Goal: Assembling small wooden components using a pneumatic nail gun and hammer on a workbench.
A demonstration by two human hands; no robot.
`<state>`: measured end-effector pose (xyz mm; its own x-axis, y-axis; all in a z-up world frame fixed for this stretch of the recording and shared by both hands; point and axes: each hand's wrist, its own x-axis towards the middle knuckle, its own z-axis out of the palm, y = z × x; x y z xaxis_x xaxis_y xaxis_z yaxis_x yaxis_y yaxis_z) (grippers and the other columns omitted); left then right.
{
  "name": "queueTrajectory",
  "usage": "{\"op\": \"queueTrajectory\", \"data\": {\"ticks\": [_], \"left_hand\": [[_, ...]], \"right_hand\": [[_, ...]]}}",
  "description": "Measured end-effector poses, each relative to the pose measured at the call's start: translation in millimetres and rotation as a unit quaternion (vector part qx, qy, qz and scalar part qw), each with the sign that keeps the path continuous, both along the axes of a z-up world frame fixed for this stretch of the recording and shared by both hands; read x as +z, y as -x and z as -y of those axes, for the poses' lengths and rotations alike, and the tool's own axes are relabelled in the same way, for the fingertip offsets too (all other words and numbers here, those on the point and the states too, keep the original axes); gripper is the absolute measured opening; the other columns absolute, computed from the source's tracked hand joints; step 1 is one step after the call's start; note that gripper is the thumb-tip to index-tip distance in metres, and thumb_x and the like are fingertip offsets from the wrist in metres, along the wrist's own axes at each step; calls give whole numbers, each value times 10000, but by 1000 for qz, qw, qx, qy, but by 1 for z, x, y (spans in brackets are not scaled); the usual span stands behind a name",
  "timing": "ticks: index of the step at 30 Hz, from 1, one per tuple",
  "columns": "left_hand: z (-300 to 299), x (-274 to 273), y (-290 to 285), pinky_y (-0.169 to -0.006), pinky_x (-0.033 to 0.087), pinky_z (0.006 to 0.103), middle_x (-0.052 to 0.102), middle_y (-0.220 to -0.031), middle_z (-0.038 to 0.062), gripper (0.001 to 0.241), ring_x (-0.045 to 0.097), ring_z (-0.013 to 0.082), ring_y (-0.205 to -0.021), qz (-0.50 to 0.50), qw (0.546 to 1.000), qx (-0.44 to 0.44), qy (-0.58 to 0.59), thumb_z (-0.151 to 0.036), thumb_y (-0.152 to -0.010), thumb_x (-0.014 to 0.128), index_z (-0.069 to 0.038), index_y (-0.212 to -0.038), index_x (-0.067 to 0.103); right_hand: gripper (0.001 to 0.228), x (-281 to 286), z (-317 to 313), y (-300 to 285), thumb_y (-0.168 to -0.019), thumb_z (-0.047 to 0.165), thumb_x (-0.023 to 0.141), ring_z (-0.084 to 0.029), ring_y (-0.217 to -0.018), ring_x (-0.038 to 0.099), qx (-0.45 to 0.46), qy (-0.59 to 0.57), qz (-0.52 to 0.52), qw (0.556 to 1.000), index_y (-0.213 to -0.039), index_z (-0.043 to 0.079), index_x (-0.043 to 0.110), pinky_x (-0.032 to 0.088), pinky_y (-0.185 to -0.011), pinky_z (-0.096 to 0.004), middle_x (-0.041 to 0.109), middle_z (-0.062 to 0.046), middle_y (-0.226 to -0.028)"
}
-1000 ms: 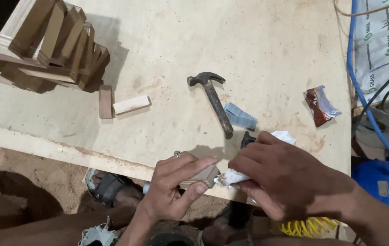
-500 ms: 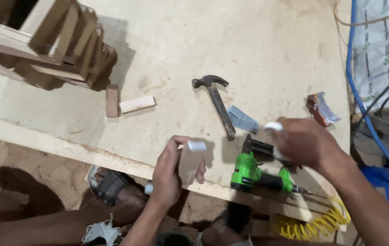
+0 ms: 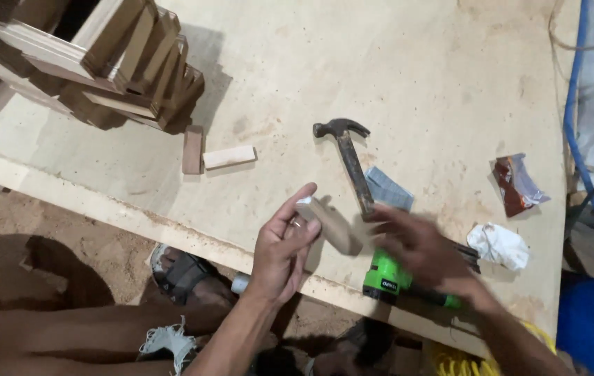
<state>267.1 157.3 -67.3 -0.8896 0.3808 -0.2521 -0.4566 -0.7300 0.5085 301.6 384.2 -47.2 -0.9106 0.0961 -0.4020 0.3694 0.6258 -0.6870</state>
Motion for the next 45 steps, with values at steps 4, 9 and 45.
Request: {"op": "queueTrajectory", "data": {"ticks": [4,9,45], "left_hand": [[4,14,4,-851,605,319,548,-992,115,636,642,171,-868,25,976,36,215,15,-693,839,65,-1296,642],[21,-10,12,-864,592,332,675,-1026,204,532,697,242,-947,-36,950,98,296,-104,-855,696,64,-1343,566],[25,-17,73,-313,465,326,503,-623,193,718,495,232,-370,-112,982,-147,-40,-505,-1047,178,33,-1385,512]], "right_hand": [[629,-9,61,1,-891,109,666,-274,-1114,647,47,325,-70,942,-1464,-5,434,592,-873,-511,648,-218,-1290],[497,-22,93,10,-837,40,732,-151,-674,622,-80,332,-108,934,-1316,-35,627,558,-602,-295,564,-56,-686],[201,-30,58,13,-873,50,705,-267,-729,727,-181,533,-214,798,-1003,-33,576,657,-614,-452,653,-139,-840]]}}
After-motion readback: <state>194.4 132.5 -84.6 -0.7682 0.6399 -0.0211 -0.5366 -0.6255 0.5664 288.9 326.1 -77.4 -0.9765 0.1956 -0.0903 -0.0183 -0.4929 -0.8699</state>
